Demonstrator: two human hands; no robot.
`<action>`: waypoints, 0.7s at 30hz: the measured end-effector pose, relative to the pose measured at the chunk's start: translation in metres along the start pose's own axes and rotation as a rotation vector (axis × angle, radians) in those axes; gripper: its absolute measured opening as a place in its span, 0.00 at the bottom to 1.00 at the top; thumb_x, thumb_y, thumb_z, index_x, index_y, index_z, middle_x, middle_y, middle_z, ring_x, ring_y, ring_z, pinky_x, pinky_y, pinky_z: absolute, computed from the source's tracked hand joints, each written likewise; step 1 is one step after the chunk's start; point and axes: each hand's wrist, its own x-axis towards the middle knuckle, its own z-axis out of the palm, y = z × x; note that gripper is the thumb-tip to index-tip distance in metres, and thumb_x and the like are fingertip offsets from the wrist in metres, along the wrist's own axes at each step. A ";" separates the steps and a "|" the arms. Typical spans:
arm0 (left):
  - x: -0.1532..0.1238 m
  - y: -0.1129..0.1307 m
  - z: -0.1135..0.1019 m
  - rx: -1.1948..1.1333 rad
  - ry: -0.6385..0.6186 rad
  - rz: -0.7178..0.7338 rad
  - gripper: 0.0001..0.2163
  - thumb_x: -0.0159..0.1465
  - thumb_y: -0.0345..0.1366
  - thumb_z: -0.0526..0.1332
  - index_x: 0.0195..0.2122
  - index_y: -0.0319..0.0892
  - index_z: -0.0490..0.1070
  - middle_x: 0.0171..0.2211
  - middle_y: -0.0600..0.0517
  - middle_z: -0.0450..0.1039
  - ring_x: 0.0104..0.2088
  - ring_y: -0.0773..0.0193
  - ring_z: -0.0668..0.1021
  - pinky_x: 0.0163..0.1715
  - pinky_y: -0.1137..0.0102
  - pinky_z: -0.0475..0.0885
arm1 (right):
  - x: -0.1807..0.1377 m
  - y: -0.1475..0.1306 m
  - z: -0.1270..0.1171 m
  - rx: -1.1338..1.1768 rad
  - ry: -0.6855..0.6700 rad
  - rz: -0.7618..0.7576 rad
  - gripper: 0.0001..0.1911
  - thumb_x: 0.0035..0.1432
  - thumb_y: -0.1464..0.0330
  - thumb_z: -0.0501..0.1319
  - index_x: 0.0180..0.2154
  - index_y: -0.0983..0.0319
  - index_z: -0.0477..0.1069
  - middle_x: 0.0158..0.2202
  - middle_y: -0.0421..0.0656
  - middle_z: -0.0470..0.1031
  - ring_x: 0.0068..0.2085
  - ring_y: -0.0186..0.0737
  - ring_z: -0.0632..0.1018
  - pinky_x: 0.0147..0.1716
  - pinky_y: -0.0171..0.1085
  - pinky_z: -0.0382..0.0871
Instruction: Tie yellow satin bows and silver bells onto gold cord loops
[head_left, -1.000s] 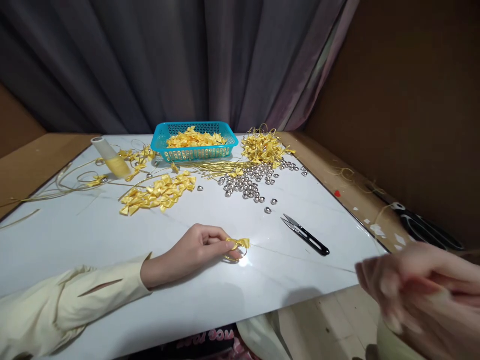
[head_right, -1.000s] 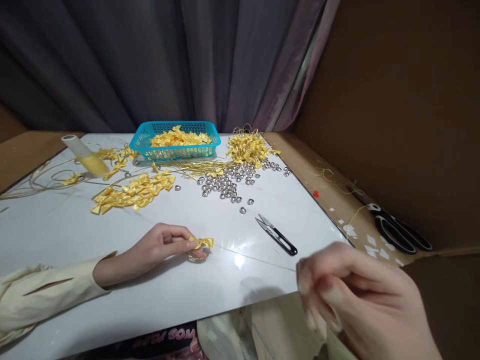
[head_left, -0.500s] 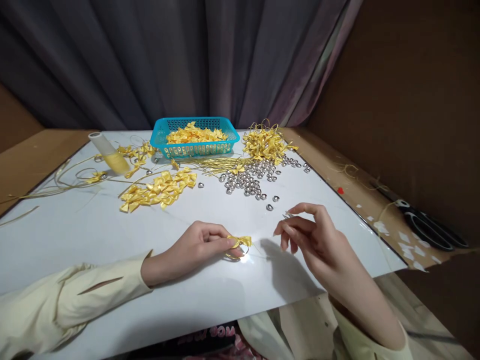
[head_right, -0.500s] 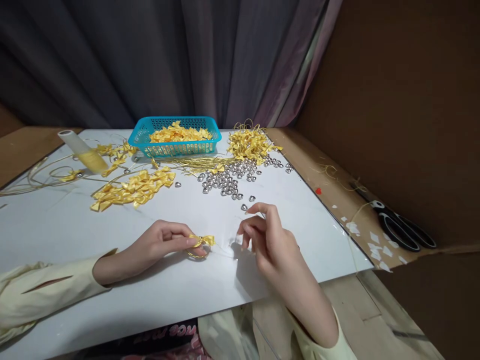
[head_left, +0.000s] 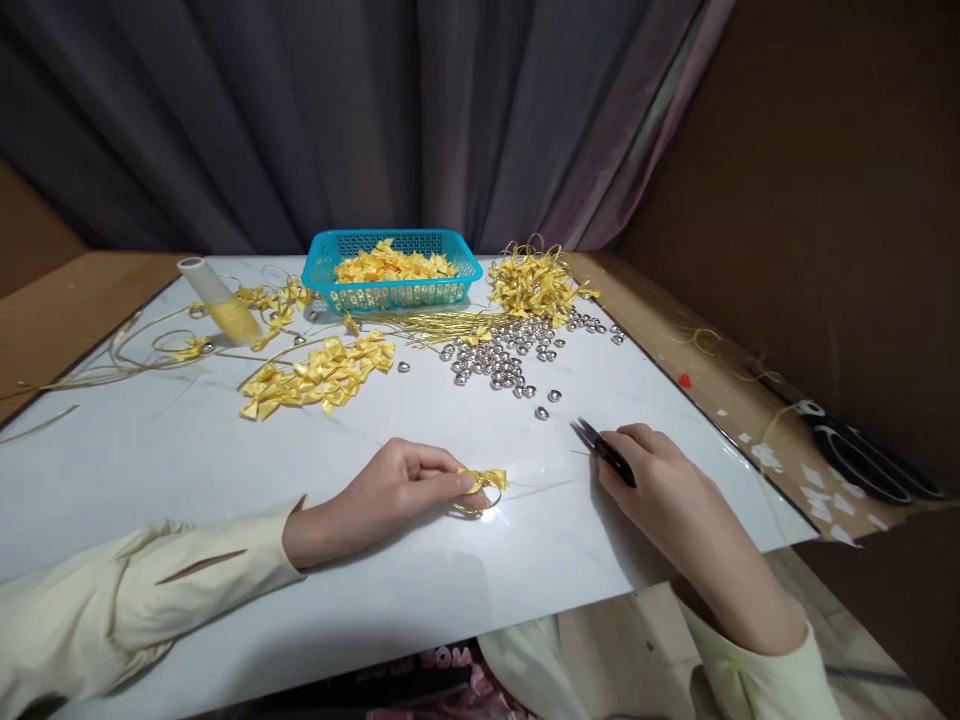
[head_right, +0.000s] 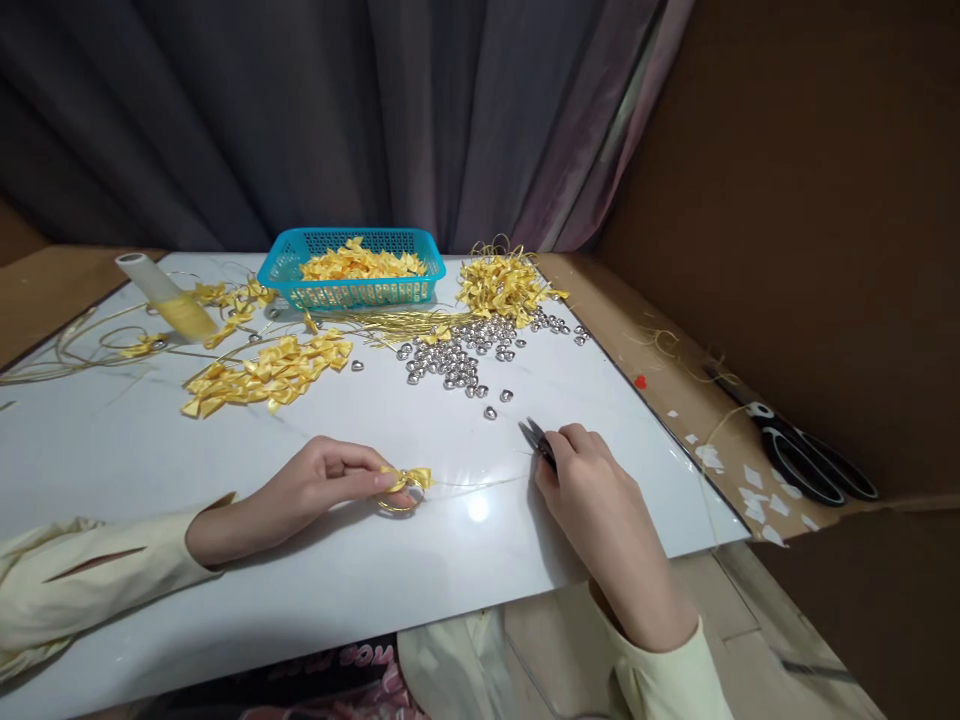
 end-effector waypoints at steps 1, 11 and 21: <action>0.000 0.000 0.000 -0.010 0.001 -0.004 0.09 0.60 0.36 0.63 0.31 0.35 0.78 0.33 0.44 0.81 0.37 0.58 0.81 0.41 0.69 0.74 | 0.001 -0.002 0.000 -0.043 -0.009 0.010 0.08 0.59 0.73 0.52 0.34 0.62 0.70 0.38 0.48 0.73 0.35 0.45 0.75 0.24 0.37 0.61; 0.002 0.001 0.001 -0.012 0.011 -0.003 0.09 0.59 0.37 0.64 0.31 0.36 0.80 0.34 0.44 0.81 0.37 0.58 0.81 0.39 0.69 0.75 | 0.005 0.035 -0.023 0.261 0.135 0.349 0.10 0.57 0.69 0.52 0.39 0.63 0.67 0.25 0.47 0.75 0.27 0.47 0.76 0.27 0.38 0.63; 0.001 0.000 0.002 0.096 0.064 -0.023 0.13 0.60 0.41 0.62 0.34 0.36 0.80 0.36 0.44 0.81 0.41 0.53 0.80 0.43 0.65 0.73 | -0.035 -0.033 -0.048 0.658 0.207 0.009 0.13 0.58 0.62 0.60 0.44 0.59 0.74 0.33 0.44 0.79 0.29 0.41 0.78 0.25 0.35 0.72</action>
